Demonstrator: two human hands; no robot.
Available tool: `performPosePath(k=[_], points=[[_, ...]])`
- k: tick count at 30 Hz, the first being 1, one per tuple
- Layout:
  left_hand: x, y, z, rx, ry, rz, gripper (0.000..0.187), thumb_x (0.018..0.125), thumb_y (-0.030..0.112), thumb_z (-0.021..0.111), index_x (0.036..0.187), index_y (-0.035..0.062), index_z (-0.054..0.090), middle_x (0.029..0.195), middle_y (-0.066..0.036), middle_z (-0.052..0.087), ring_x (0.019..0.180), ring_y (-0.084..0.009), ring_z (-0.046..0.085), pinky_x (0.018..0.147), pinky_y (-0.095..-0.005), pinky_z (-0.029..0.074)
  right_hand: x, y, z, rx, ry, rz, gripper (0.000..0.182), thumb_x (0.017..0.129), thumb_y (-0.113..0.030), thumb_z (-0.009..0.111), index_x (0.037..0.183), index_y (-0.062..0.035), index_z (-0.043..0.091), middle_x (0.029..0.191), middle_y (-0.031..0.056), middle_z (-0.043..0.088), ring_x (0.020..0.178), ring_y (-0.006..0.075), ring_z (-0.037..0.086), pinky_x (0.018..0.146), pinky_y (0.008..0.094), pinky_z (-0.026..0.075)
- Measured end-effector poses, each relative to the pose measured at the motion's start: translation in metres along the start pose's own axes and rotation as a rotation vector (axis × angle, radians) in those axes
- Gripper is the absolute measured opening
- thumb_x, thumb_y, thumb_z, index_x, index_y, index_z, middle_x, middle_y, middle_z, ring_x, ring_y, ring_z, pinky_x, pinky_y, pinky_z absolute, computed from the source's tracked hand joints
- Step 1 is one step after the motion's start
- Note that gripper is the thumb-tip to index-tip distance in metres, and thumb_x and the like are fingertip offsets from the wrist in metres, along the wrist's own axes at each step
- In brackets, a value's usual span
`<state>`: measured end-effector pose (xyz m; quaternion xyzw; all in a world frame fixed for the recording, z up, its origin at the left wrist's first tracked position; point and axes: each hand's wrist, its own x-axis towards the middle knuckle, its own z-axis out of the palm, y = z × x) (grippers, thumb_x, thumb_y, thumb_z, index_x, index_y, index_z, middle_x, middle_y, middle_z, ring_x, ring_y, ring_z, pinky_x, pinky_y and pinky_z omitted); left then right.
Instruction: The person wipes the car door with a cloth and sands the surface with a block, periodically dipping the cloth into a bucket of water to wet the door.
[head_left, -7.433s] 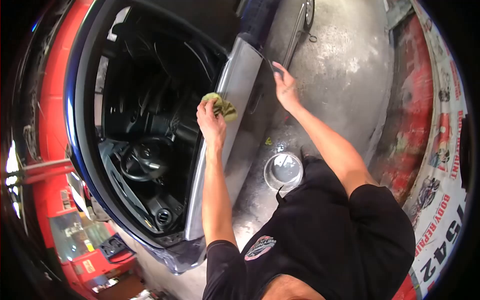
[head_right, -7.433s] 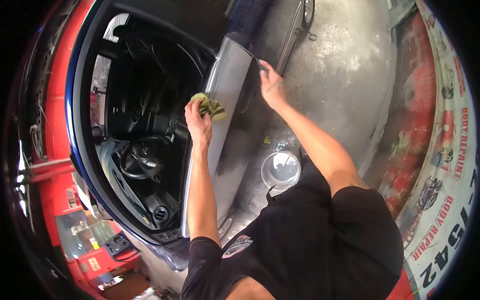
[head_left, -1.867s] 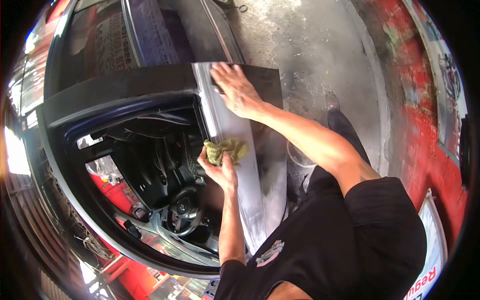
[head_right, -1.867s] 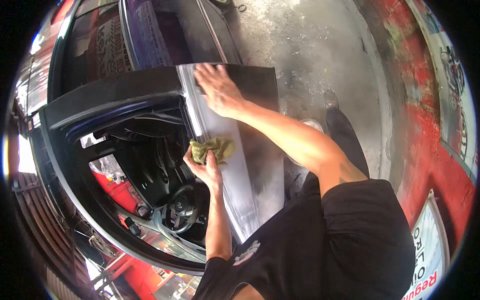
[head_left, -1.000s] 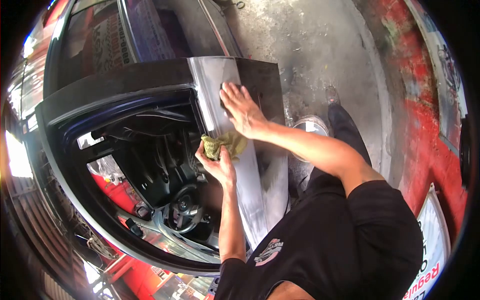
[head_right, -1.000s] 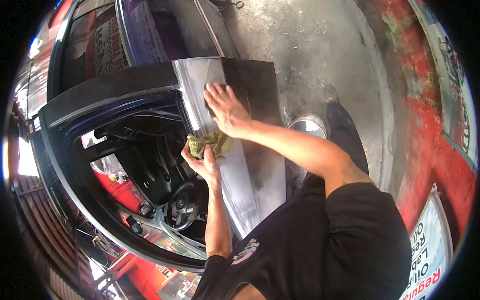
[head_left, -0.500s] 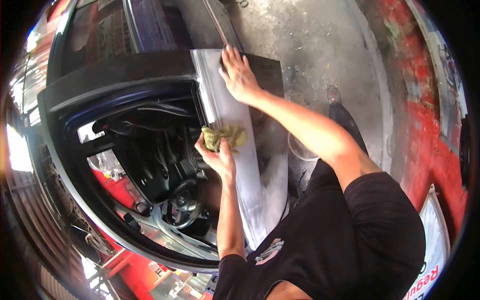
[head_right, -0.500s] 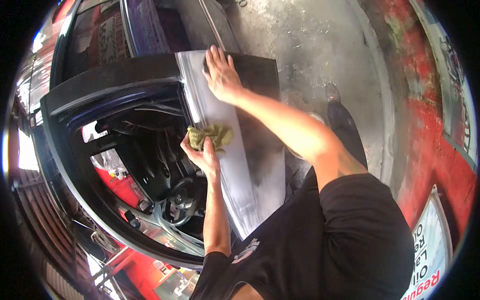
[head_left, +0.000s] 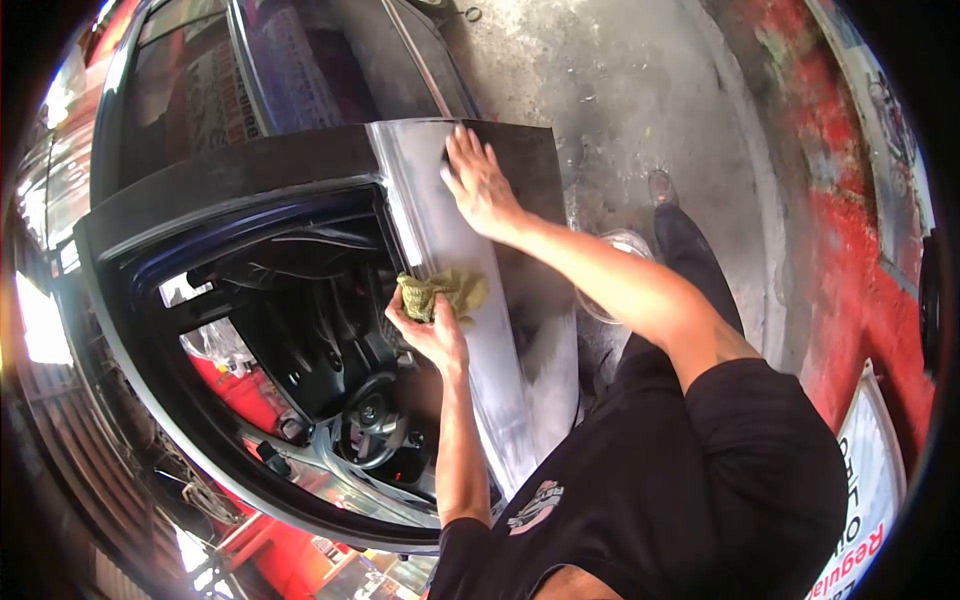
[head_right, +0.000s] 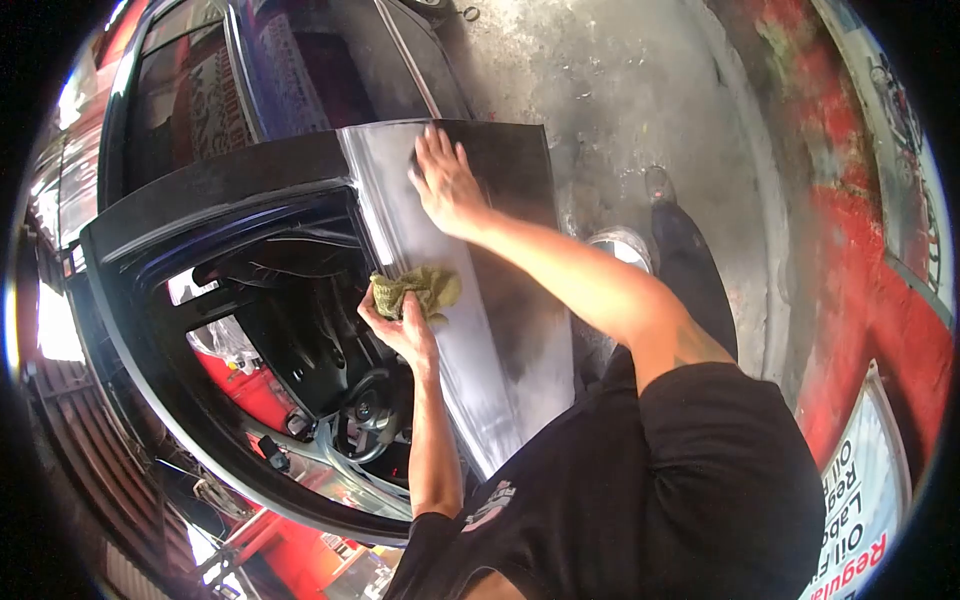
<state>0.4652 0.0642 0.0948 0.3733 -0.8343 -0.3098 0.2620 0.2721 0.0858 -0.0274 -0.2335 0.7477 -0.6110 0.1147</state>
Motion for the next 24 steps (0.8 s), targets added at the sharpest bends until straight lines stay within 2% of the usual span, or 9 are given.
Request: performPosePath(k=[1,2,8,11,16,18,20,22,24], points=[[-0.003,0.0,-0.001,0.011,-0.002,0.006,0.051,0.09,0.009,0.07,0.134,-0.0045,0.048,0.119,-0.016,0.059,0.105,-0.0212,0.061,0.097,-0.037,0.051,0.017,0.003,-0.006,0.032,0.035,-0.031,0.063,0.112,-0.032,0.043,0.159,0.0069,0.031,0.169,0.0313,0.024,0.159,0.0442,0.022,0.126,0.0634,0.02],[-0.004,0.001,0.0,0.018,0.0,0.018,0.052,0.09,0.009,0.07,0.134,-0.0045,0.048,0.119,-0.016,0.059,0.106,-0.0213,0.06,0.098,-0.0372,0.05,0.026,0.002,-0.016,0.042,-0.04,0.025,0.061,0.112,-0.032,0.042,0.158,0.0068,0.034,0.169,0.0305,0.025,0.159,0.0428,0.021,0.127,0.0621,0.019],[-0.002,-0.003,-0.001,0.058,-0.009,0.026,0.054,0.09,0.014,0.072,0.135,-0.0042,0.048,0.119,-0.015,0.056,0.107,-0.0214,0.057,0.099,-0.0383,0.049,0.002,0.016,-0.002,0.038,-0.019,-0.019,0.059,0.11,-0.025,0.049,0.158,0.0065,0.035,0.169,0.0299,0.026,0.16,0.0433,0.019,0.129,0.0593,0.017],[-0.004,-0.003,0.003,-0.039,0.007,-0.04,0.054,0.09,0.013,0.072,0.135,-0.0051,0.049,0.124,-0.016,0.055,0.111,-0.0227,0.057,0.101,-0.04,0.049,0.034,-0.008,-0.018,-0.085,-0.038,-0.354,0.066,0.106,-0.021,0.059,0.16,0.0051,0.031,0.169,0.0285,0.026,0.16,0.0424,0.022,0.129,0.0581,0.017],[0.0,0.0,0.003,-0.001,0.017,-0.011,0.054,0.09,0.014,0.072,0.135,-0.0054,0.049,0.125,-0.015,0.055,0.11,-0.0227,0.056,0.101,-0.04,0.048,0.019,0.04,-0.025,-0.148,-0.07,-0.293,0.068,0.104,-0.02,0.061,0.161,0.0023,0.031,0.17,0.0277,0.026,0.159,0.0407,0.023,0.13,0.0564,0.018],[-0.004,0.003,0.006,0.028,0.029,-0.006,0.055,0.09,0.014,0.073,0.135,-0.0053,0.049,0.125,-0.015,0.055,0.109,-0.0224,0.056,0.101,-0.0393,0.048,0.021,0.034,-0.011,-0.027,-0.016,-0.291,0.066,0.106,-0.017,0.059,0.164,-0.0033,0.03,0.174,0.0184,0.022,0.162,0.0337,0.018,0.132,0.0522,0.014],[-0.003,0.004,0.01,-0.007,0.006,-0.036,0.054,0.09,0.014,0.072,0.134,-0.0053,0.05,0.123,-0.015,0.056,0.107,-0.022,0.056,0.1,-0.0391,0.048,0.039,-0.009,-0.023,-0.04,-0.127,-0.412,0.066,0.105,-0.021,0.061,0.162,-0.0012,0.034,0.172,0.0191,0.026,0.161,0.0322,0.02,0.132,0.0516,0.013],[-0.004,-0.007,0.006,-0.055,0.027,-0.022,0.053,0.089,0.015,0.073,0.134,-0.0056,0.05,0.121,-0.015,0.056,0.106,-0.0219,0.056,0.1,-0.0391,0.048,0.044,-0.002,-0.017,-0.119,-0.126,-0.445,0.067,0.105,-0.022,0.062,0.162,-0.0017,0.034,0.171,0.0188,0.029,0.161,0.0317,0.022,0.132,0.0523,0.014],[0.005,-0.012,0.006,-0.036,0.013,-0.02,0.054,0.09,0.015,0.073,0.134,-0.0054,0.05,0.121,-0.015,0.056,0.108,-0.0219,0.057,0.1,-0.0385,0.048,0.034,0.029,-0.026,-0.152,-0.076,-0.359,0.063,0.104,-0.024,0.061,0.158,0.0022,0.04,0.169,0.021,0.034,0.159,0.0343,0.028,0.13,0.0561,0.02]])
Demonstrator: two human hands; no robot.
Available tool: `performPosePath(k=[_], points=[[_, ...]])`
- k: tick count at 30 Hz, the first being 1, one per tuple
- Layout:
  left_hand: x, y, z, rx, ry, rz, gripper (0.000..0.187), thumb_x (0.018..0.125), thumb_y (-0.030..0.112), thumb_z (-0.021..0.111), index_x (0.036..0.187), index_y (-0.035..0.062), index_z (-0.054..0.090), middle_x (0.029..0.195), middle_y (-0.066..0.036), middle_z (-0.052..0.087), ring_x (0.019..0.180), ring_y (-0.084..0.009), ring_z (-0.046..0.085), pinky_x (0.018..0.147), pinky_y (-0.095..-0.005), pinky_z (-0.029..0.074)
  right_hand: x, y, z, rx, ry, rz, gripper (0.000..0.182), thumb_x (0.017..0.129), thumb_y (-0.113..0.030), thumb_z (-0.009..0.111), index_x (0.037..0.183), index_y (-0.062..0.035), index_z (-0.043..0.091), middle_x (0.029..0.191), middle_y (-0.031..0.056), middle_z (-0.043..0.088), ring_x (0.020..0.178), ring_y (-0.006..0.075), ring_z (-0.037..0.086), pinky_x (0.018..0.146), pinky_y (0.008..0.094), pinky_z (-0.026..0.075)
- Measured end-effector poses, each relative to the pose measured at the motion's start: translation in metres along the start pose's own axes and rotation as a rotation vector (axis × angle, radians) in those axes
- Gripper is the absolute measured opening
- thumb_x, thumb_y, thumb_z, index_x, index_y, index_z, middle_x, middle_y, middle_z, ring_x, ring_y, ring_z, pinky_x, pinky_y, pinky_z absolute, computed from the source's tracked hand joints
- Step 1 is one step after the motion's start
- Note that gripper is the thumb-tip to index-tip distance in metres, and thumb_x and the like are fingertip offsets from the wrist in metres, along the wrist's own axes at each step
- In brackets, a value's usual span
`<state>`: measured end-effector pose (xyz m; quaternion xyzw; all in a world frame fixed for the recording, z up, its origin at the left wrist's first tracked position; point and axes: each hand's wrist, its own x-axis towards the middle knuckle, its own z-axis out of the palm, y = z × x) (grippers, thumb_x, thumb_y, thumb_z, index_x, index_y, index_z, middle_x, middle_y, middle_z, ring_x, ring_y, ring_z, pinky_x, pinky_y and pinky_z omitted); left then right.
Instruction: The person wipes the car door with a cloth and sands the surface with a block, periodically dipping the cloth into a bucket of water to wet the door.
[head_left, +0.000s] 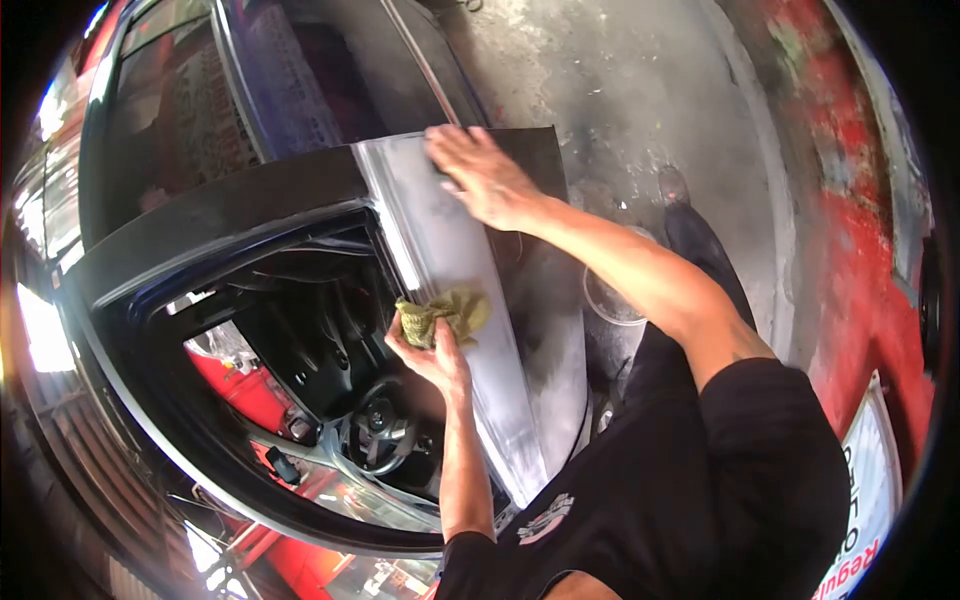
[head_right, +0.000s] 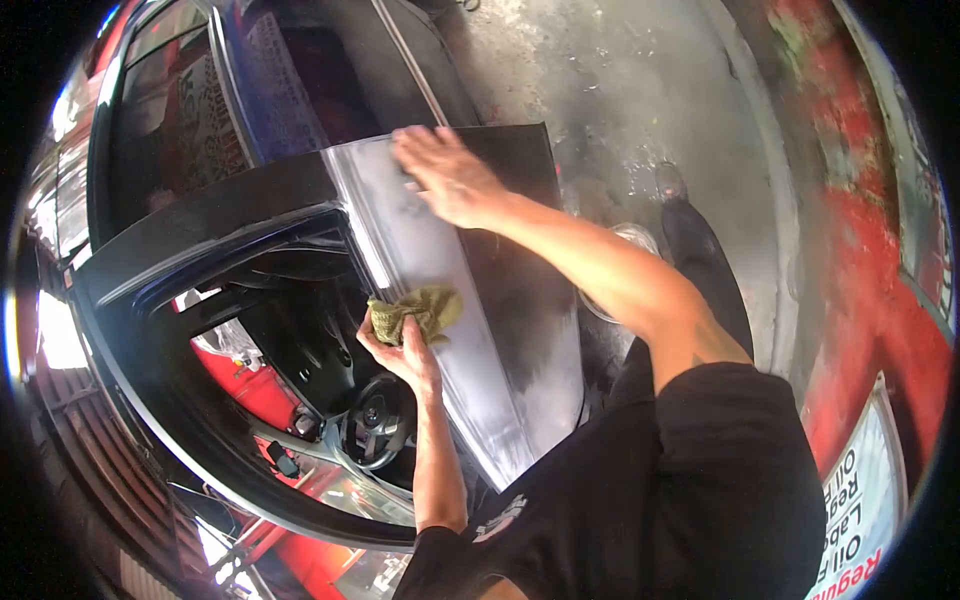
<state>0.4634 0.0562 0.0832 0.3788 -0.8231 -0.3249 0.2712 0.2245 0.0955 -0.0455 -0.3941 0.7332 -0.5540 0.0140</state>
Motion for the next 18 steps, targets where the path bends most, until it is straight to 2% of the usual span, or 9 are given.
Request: performPosePath(k=[1,2,5,8,13,14,16,18], points=[[-0.003,0.004,-0.003,0.068,0.002,0.019,0.053,0.09,0.014,0.073,0.134,-0.0053,0.049,0.121,-0.015,0.056,0.108,-0.0217,0.056,0.1,-0.0385,0.048,-0.021,0.016,0.005,-0.031,-0.002,0.037,0.065,0.104,-0.02,0.061,0.16,0.0016,0.036,0.17,0.0209,0.031,0.159,0.0354,0.027,0.13,0.0553,0.019],[-0.006,0.005,-0.004,0.128,0.002,0.035,0.053,0.09,0.014,0.072,0.134,-0.0051,0.049,0.122,-0.015,0.056,0.109,-0.0216,0.056,0.1,-0.0384,0.048,-0.032,0.026,0.013,-0.02,-0.012,0.038,0.068,0.104,-0.017,0.061,0.162,0.0022,0.032,0.169,0.0248,0.03,0.159,0.0385,0.026,0.13,0.0552,0.018],[-0.007,0.003,-0.001,0.091,0.036,0.006,0.052,0.09,0.012,0.07,0.133,-0.0057,0.049,0.122,-0.016,0.056,0.109,-0.0225,0.056,0.102,-0.0399,0.047,-0.02,0.001,0.01,0.001,0.023,0.029,0.073,0.1,-0.015,0.066,0.16,0.0058,0.031,0.163,0.0342,0.033,0.157,0.0468,0.026,0.13,0.0562,0.019],[-0.006,-0.002,-0.001,0.077,0.033,-0.016,0.057,0.089,0.01,0.072,0.137,-0.0053,0.046,0.12,-0.019,0.058,0.107,-0.025,0.06,0.097,-0.0398,0.051,-0.018,0.007,0.005,0.019,-0.021,-0.014,0.074,0.098,-0.014,0.067,0.159,0.0075,0.031,0.162,0.0351,0.034,0.156,0.0482,0.026,0.13,0.0563,0.018],[-0.003,-0.007,-0.003,0.171,0.023,0.079,0.054,0.089,0.008,0.072,0.136,-0.0051,0.047,0.12,-0.019,0.058,0.105,-0.0238,0.062,0.094,-0.0381,0.053,-0.009,-0.016,0.016,0.07,0.013,0.066,0.073,0.096,-0.01,0.065,0.159,0.0084,0.033,0.167,0.0333,0.028,0.159,0.0447,0.023,0.131,0.0573,0.015],[-0.004,-0.002,-0.001,0.134,0.022,0.041,0.054,0.09,0.008,0.072,0.135,-0.005,0.047,0.12,-0.019,0.058,0.104,-0.0237,0.062,0.095,-0.0379,0.053,0.006,-0.027,0.02,0.045,0.006,-0.011,0.075,0.094,-0.008,0.068,0.159,0.0067,0.033,0.169,0.0288,0.027,0.161,0.0399,0.02,0.132,0.0542,0.014],[-0.009,0.002,-0.003,0.108,0.021,-0.011,0.053,0.09,0.007,0.072,0.135,-0.0049,0.047,0.12,-0.019,0.059,0.104,-0.0237,0.063,0.095,-0.0377,0.053,0.035,-0.049,0.022,0.131,0.074,-0.101,0.072,0.092,-0.006,0.069,0.156,0.0075,0.039,0.169,0.0285,0.027,0.161,0.039,0.019,0.132,0.0543,0.015],[-0.004,0.005,0.001,0.104,0.037,-0.012,0.054,0.089,0.019,0.073,0.132,-0.0056,0.05,0.118,-0.016,0.058,0.106,-0.0231,0.058,0.1,-0.04,0.048,0.02,-0.036,0.012,0.09,0.026,-0.056,0.071,0.093,-0.006,0.068,0.156,0.0069,0.039,0.169,0.0278,0.028,0.161,0.0387,0.02,0.132,0.0544,0.015]])
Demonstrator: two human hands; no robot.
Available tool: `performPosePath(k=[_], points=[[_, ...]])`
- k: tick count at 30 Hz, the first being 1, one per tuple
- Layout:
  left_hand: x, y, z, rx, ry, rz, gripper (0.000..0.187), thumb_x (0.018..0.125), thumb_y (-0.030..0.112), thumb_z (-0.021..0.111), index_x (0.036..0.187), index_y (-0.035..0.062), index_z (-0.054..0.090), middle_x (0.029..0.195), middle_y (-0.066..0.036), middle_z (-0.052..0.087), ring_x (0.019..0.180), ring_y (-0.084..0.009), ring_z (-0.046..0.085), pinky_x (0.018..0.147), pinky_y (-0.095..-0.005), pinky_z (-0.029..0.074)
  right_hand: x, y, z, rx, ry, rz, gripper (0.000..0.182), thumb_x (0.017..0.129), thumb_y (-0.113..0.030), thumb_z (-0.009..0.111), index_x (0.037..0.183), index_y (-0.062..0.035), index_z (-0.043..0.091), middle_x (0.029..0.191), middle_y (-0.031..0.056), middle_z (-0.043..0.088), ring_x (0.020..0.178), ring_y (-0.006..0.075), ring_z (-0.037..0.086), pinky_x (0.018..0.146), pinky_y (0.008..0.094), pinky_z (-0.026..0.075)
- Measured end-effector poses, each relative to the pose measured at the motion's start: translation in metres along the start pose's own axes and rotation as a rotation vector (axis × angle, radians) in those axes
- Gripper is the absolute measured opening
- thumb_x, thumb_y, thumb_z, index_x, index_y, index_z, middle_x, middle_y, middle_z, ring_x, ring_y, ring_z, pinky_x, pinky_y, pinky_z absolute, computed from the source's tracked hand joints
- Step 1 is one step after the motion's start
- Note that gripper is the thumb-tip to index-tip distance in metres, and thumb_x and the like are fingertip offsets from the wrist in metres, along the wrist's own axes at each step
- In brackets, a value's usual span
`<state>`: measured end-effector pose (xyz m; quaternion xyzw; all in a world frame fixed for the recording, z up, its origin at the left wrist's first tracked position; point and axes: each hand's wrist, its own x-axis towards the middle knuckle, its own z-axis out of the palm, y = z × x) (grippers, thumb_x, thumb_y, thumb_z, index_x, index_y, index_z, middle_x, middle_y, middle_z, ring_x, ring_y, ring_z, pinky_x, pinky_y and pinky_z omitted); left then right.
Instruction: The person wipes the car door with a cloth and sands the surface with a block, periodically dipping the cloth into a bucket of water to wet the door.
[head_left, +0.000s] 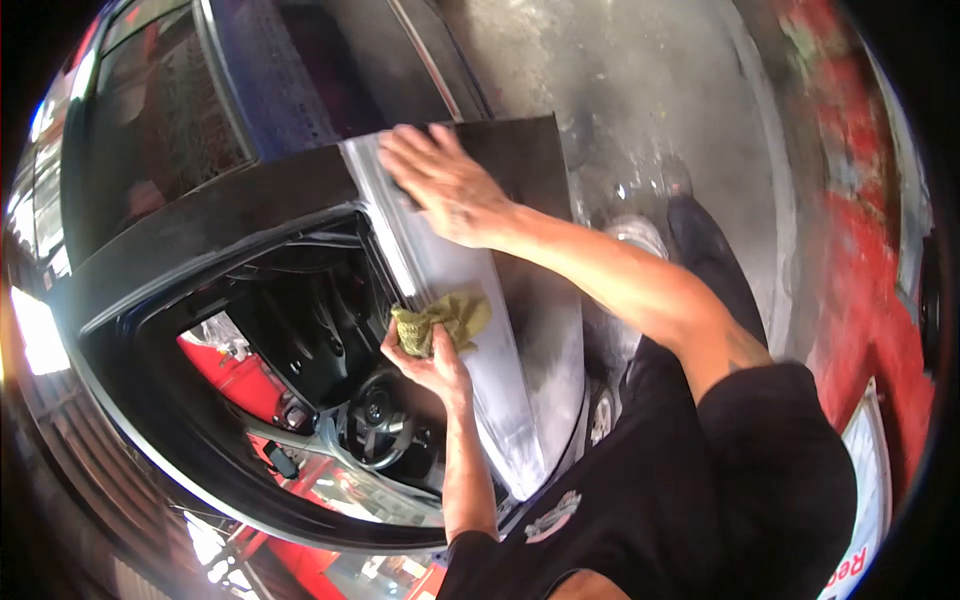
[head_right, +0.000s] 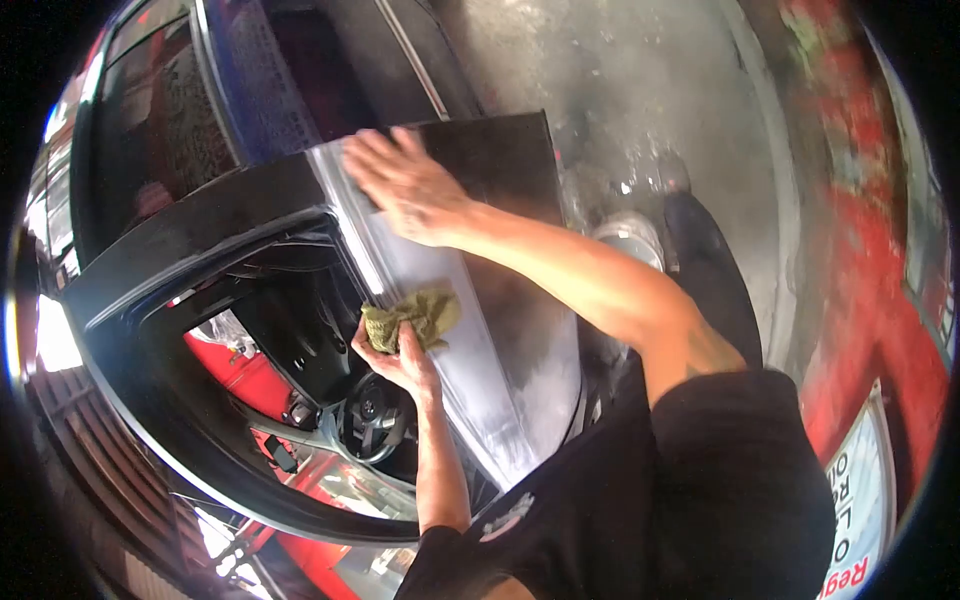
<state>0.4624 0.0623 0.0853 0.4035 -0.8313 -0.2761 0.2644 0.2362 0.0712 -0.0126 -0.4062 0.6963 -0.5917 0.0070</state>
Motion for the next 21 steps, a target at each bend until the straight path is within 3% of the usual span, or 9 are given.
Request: performPosePath(k=[2,4,7,11,14,17,19,21], points=[[-0.001,-0.006,-0.002,-0.012,0.013,0.017,0.054,0.089,0.015,0.074,0.133,-0.0046,0.05,0.122,-0.016,0.057,0.109,-0.0231,0.058,0.102,-0.0405,0.047,-0.033,0.027,-0.003,-0.079,-0.017,0.083,0.069,0.097,-0.007,0.066,0.158,0.0048,0.037,0.17,0.0247,0.028,0.16,0.037,0.024,0.131,0.0544,0.016],[-0.002,-0.002,0.001,-0.006,0.032,-0.006,0.053,0.089,0.013,0.073,0.134,-0.0046,0.05,0.123,-0.016,0.057,0.111,-0.0226,0.057,0.103,-0.0398,0.047,-0.038,0.029,-0.012,-0.099,-0.064,0.133,0.074,0.092,-0.011,0.069,0.157,0.0059,0.038,0.169,0.0258,0.03,0.16,0.0381,0.025,0.132,0.0549,0.014],[-0.002,-0.004,0.0,-0.006,0.015,-0.02,0.053,0.089,0.012,0.072,0.135,-0.0045,0.049,0.123,-0.016,0.057,0.111,-0.0225,0.057,0.104,-0.0395,0.046,0.002,0.005,0.006,-0.054,0.0,-0.039,0.071,0.094,-0.014,0.069,0.156,0.0062,0.041,0.167,0.0279,0.032,0.158,0.0397,0.027,0.131,0.0549,0.016],[-0.001,0.0,-0.001,-0.011,-0.01,-0.051,0.054,0.088,0.01,0.072,0.135,-0.0041,0.049,0.123,-0.016,0.057,0.111,-0.0232,0.057,0.105,-0.0397,0.046,-0.014,0.025,-0.007,-0.064,-0.054,0.035,0.071,0.098,-0.011,0.067,0.161,-0.0012,0.036,0.171,0.017,0.03,0.161,0.0304,0.023,0.133,0.0518,0.013],[-0.002,-0.008,-0.001,0.018,0.023,0.037,0.054,0.088,0.012,0.072,0.135,-0.0041,0.049,0.121,-0.015,0.058,0.109,-0.0231,0.057,0.104,-0.0396,0.047,-0.038,0.042,-0.004,-0.052,0.009,0.061,0.073,0.098,-0.01,0.068,0.162,-0.0008,0.034,0.171,0.0208,0.028,0.161,0.0321,0.021,0.133,0.0507,0.013],[-0.004,-0.001,0.0,-0.009,0.011,-0.004,0.055,0.088,0.013,0.072,0.135,-0.0043,0.049,0.121,-0.015,0.057,0.108,-0.0234,0.058,0.102,-0.0398,0.048,0.001,0.013,-0.01,0.009,-0.069,-0.013,0.078,0.094,-0.008,0.07,0.162,0.0007,0.032,0.171,0.0222,0.027,0.162,0.0329,0.019,0.133,0.0505,0.013],[-0.002,-0.007,-0.002,-0.013,-0.002,-0.008,0.054,0.089,0.012,0.072,0.135,-0.0047,0.049,0.123,-0.016,0.056,0.108,-0.0233,0.058,0.101,-0.0396,0.049,0.008,0.015,-0.008,0.008,-0.041,-0.085,0.076,0.093,-0.011,0.07,0.16,0.0008,0.036,0.171,0.0207,0.03,0.161,0.0332,0.023,0.132,0.0527,0.015],[-0.002,-0.004,-0.002,0.003,-0.009,0.004,0.054,0.089,0.012,0.072,0.134,-0.0048,0.049,0.122,-0.016,0.056,0.107,-0.0229,0.058,0.1,-0.0394,0.049,-0.012,0.035,-0.008,-0.053,-0.027,-0.014,0.075,0.094,-0.013,0.069,0.16,0.0004,0.037,0.171,0.0187,0.031,0.16,0.0334,0.026,0.131,0.0552,0.015]])
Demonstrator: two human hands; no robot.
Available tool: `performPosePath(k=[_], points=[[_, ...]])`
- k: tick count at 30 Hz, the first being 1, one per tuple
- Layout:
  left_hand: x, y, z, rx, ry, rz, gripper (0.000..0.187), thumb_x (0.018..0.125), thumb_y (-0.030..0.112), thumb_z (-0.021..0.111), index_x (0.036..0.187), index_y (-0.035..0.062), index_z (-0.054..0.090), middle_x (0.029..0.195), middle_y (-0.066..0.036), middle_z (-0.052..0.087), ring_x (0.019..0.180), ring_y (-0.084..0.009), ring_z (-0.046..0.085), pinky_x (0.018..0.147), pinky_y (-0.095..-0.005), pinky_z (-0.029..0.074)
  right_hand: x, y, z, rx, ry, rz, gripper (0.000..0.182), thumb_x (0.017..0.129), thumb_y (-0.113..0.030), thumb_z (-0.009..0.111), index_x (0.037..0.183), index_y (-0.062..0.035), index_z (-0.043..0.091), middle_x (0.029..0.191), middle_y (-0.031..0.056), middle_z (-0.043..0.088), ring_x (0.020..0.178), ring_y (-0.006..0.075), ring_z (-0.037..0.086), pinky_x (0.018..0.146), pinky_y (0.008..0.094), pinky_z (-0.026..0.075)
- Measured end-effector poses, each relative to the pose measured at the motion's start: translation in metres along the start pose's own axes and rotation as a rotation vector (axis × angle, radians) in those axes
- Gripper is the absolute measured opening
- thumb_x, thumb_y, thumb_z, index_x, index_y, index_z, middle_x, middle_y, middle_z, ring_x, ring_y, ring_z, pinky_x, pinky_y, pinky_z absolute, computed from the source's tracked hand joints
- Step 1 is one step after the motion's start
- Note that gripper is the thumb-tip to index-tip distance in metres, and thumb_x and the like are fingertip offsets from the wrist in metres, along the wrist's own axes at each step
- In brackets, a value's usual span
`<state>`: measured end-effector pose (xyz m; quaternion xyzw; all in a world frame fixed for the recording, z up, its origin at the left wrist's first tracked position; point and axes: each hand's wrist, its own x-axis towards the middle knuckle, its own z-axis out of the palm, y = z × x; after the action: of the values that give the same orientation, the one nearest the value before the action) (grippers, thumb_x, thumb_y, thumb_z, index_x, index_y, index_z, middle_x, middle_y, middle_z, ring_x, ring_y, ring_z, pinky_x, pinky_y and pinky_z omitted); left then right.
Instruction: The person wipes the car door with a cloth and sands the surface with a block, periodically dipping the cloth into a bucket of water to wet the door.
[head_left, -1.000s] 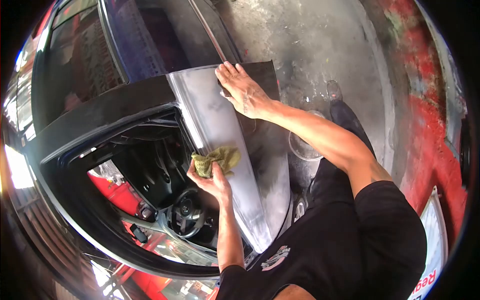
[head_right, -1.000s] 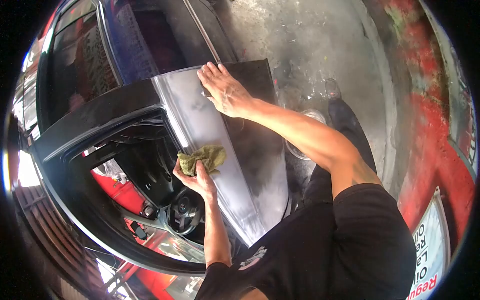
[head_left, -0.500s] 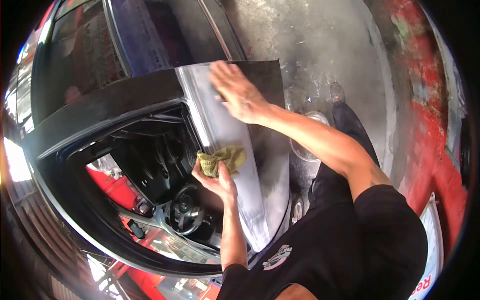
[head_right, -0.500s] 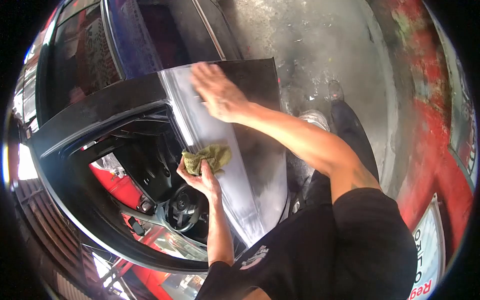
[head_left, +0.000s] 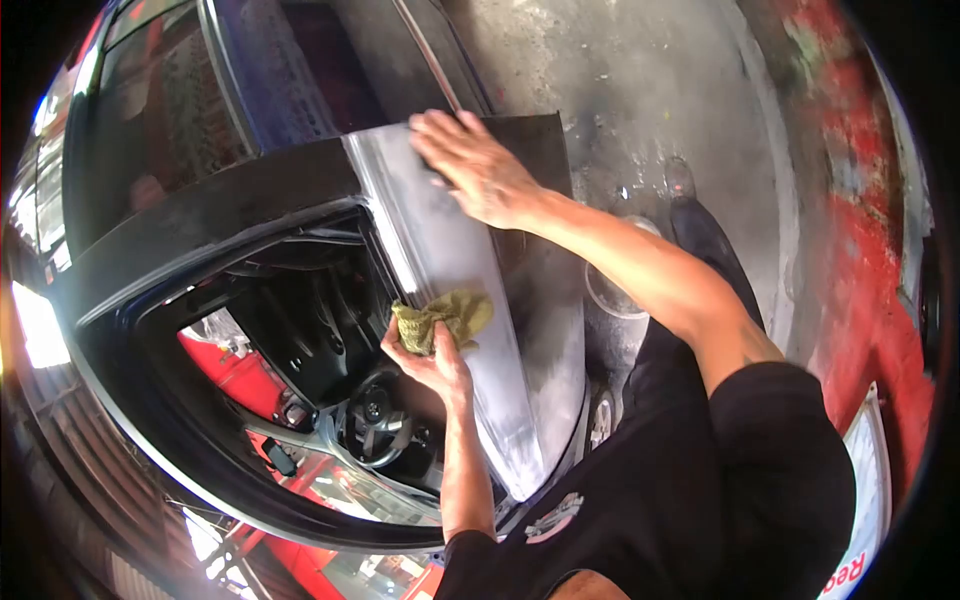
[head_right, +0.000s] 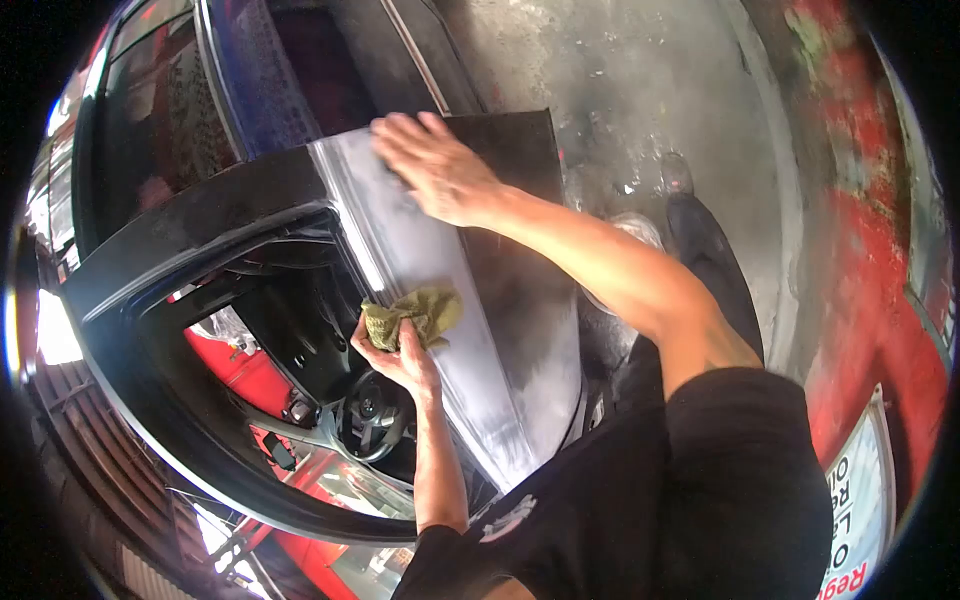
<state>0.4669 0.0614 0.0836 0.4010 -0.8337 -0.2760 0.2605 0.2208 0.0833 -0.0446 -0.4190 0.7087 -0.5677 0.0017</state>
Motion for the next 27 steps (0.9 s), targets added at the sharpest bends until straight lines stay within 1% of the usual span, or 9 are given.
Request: performPosePath(k=[3,6,10,14,17,19,22,25,27], points=[[0.001,-0.003,0.001,-0.011,0.021,0.023,0.053,0.089,0.012,0.071,0.134,-0.0051,0.049,0.121,-0.015,0.056,0.107,-0.0219,0.057,0.1,-0.0386,0.048,-0.021,0.006,0.009,0.005,0.037,0.076,0.075,0.096,-0.01,0.067,0.16,0.0049,0.033,0.169,0.027,0.028,0.161,0.0376,0.021,0.133,0.052,0.012],[0.001,0.004,0.005,-0.02,0.031,0.004,0.052,0.089,0.011,0.07,0.133,-0.005,0.049,0.121,-0.014,0.055,0.108,-0.0216,0.056,0.102,-0.0386,0.046,0.01,-0.026,0.0,0.072,-0.001,0.052,0.076,0.097,-0.009,0.069,0.162,0.0029,0.031,0.169,0.025,0.029,0.161,0.0355,0.02,0.133,0.0528,0.013],[0.002,-0.002,0.001,0.011,0.007,0.029,0.051,0.089,0.011,0.07,0.133,-0.005,0.049,0.119,-0.014,0.055,0.107,-0.0214,0.055,0.101,-0.0381,0.046,-0.025,0.022,0.002,-0.062,0.0,0.041,0.075,0.094,-0.011,0.069,0.159,0.0053,0.035,0.169,0.0224,0.033,0.16,0.035,0.027,0.131,0.0543,0.016],[0.001,-0.004,0.003,0.015,0.028,0.034,0.051,0.09,0.012,0.07,0.133,-0.005,0.049,0.119,-0.014,0.055,0.107,-0.0212,0.055,0.101,-0.0382,0.047,-0.021,-0.003,0.008,-0.019,0.046,0.096,0.076,0.093,-0.012,0.07,0.156,0.0112,0.034,0.166,0.0333,0.03,0.158,0.0461,0.023,0.131,0.0553,0.016],[0.0,0.0,0.001,0.021,0.008,-0.038,0.054,0.088,0.008,0.071,0.135,-0.0062,0.047,0.126,-0.021,0.056,0.113,-0.0252,0.059,0.102,-0.0406,0.049,0.019,-0.038,0.0,0.098,-0.006,-0.008,0.075,0.094,-0.013,0.068,0.157,0.0093,0.035,0.168,0.0305,0.028,0.16,0.0419,0.022,0.131,0.0544,0.016],[0.001,-0.008,0.0,-0.004,0.022,-0.014,0.054,0.088,0.007,0.071,0.135,-0.0062,0.048,0.126,-0.021,0.056,0.113,-0.0253,0.058,0.102,-0.0399,0.048,0.004,-0.02,0.006,0.057,-0.008,0.046,0.074,0.096,-0.01,0.066,0.16,0.0044,0.033,0.172,0.0222,0.026,0.161,0.0352,0.023,0.132,0.0535,0.012],[0.001,-0.003,0.001,0.066,0.028,0.058,0.051,0.089,0.01,0.07,0.133,-0.005,0.049,0.122,-0.016,0.055,0.111,-0.0226,0.055,0.103,-0.0394,0.046,-0.021,-0.005,0.003,-0.013,-0.016,0.135,0.074,0.097,-0.006,0.064,0.162,0.0041,0.029,0.172,0.0268,0.019,0.162,0.0368,0.017,0.133,0.0526,0.009],[0.0,0.004,0.005,0.01,0.038,0.009,0.052,0.089,0.01,0.07,0.134,-0.0051,0.049,0.123,-0.016,0.055,0.111,-0.0228,0.055,0.103,-0.0398,0.046,0.013,-0.035,0.018,0.148,0.069,0.078,0.076,0.097,-0.01,0.065,0.162,0.0056,0.028,0.172,0.0278,0.02,0.162,0.039,0.017,0.133,0.0532,0.011],[-0.002,0.0,0.003,0.016,0.026,0.001,0.052,0.089,0.01,0.07,0.134,-0.0051,0.049,0.124,-0.017,0.056,0.112,-0.0232,0.055,0.104,-0.0402,0.046,0.024,-0.044,0.019,0.065,0.016,0.009,0.079,0.095,-0.014,0.069,0.161,0.0065,0.03,0.171,0.027,0.023,0.161,0.0401,0.019,0.132,0.0536,0.014]])
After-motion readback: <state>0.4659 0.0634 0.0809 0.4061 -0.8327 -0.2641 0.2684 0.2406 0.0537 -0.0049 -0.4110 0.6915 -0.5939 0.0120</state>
